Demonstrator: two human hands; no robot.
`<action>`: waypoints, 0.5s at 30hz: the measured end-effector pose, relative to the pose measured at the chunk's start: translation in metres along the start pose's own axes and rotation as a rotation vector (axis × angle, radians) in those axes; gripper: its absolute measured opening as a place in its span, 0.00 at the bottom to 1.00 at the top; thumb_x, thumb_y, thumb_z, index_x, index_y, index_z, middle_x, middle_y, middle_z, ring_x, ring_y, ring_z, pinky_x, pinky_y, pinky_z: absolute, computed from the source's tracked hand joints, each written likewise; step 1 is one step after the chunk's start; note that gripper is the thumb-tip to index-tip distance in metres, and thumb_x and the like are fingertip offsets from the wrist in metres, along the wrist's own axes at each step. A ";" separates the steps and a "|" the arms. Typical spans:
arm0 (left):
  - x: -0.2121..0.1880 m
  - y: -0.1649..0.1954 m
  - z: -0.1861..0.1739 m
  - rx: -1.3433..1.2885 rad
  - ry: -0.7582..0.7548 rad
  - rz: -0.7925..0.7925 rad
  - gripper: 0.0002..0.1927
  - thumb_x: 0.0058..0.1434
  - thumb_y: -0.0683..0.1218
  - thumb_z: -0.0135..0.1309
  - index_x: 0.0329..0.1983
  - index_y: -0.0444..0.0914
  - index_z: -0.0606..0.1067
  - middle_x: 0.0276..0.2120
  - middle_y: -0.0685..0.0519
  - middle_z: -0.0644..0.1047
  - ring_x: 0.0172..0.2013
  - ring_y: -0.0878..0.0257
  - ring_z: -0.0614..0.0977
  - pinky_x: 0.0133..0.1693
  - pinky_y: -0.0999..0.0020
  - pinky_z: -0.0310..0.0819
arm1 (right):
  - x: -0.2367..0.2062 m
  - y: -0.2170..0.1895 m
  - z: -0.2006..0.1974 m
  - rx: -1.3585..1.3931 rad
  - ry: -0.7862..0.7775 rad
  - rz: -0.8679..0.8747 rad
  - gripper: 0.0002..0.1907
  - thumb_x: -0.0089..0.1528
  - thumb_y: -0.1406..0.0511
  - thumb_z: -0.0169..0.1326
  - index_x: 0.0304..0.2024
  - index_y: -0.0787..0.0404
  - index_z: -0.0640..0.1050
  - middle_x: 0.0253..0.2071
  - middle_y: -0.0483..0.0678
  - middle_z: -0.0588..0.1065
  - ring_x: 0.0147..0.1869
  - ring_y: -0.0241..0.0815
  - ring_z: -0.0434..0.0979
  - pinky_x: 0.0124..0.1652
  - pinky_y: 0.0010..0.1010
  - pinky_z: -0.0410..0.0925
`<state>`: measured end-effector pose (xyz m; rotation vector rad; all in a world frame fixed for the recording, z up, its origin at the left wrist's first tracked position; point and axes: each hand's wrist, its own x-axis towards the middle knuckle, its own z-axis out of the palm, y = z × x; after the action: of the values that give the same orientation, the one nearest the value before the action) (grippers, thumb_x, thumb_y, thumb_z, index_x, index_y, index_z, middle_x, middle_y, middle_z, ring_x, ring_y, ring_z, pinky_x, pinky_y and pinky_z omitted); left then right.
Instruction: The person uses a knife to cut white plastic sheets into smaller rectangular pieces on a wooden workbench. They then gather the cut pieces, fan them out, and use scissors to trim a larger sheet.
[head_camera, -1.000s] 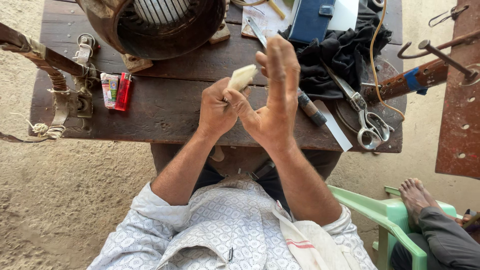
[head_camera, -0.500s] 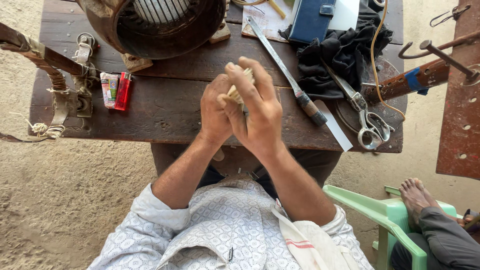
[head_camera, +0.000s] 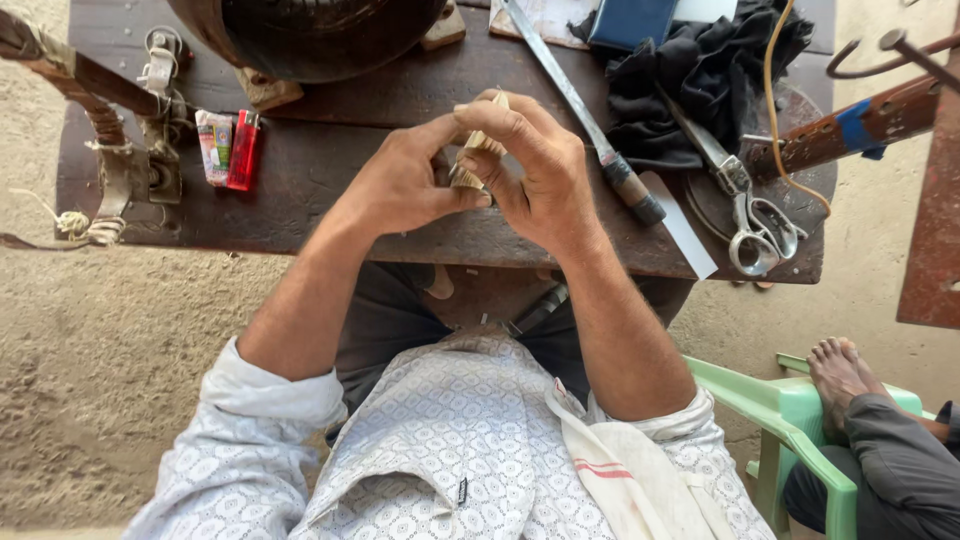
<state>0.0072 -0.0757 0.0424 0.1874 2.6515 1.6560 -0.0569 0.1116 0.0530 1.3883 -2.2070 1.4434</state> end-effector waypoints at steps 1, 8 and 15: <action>0.000 0.001 0.000 -0.017 0.002 0.088 0.32 0.51 0.47 0.72 0.56 0.34 0.72 0.42 0.48 0.82 0.41 0.57 0.84 0.43 0.57 0.79 | -0.001 -0.002 0.001 0.007 -0.009 0.004 0.18 0.69 0.62 0.61 0.61 0.48 0.75 0.56 0.49 0.78 0.55 0.42 0.85 0.50 0.31 0.82; 0.001 -0.004 0.012 0.063 -0.016 -0.068 0.16 0.56 0.44 0.68 0.44 0.37 0.77 0.35 0.50 0.82 0.36 0.59 0.85 0.37 0.62 0.81 | 0.006 -0.011 -0.006 0.036 -0.061 -0.036 0.20 0.69 0.62 0.62 0.63 0.47 0.74 0.57 0.47 0.76 0.55 0.39 0.83 0.50 0.29 0.81; -0.003 -0.005 0.006 0.084 -0.020 -0.067 0.18 0.54 0.41 0.67 0.47 0.36 0.77 0.38 0.48 0.83 0.40 0.56 0.86 0.41 0.59 0.82 | 0.008 -0.025 -0.001 -0.024 -0.053 -0.098 0.20 0.71 0.63 0.60 0.65 0.49 0.74 0.58 0.50 0.74 0.54 0.42 0.83 0.47 0.27 0.82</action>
<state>0.0101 -0.0727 0.0355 0.1138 2.6836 1.5172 -0.0428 0.1049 0.0740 1.5211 -2.1471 1.3588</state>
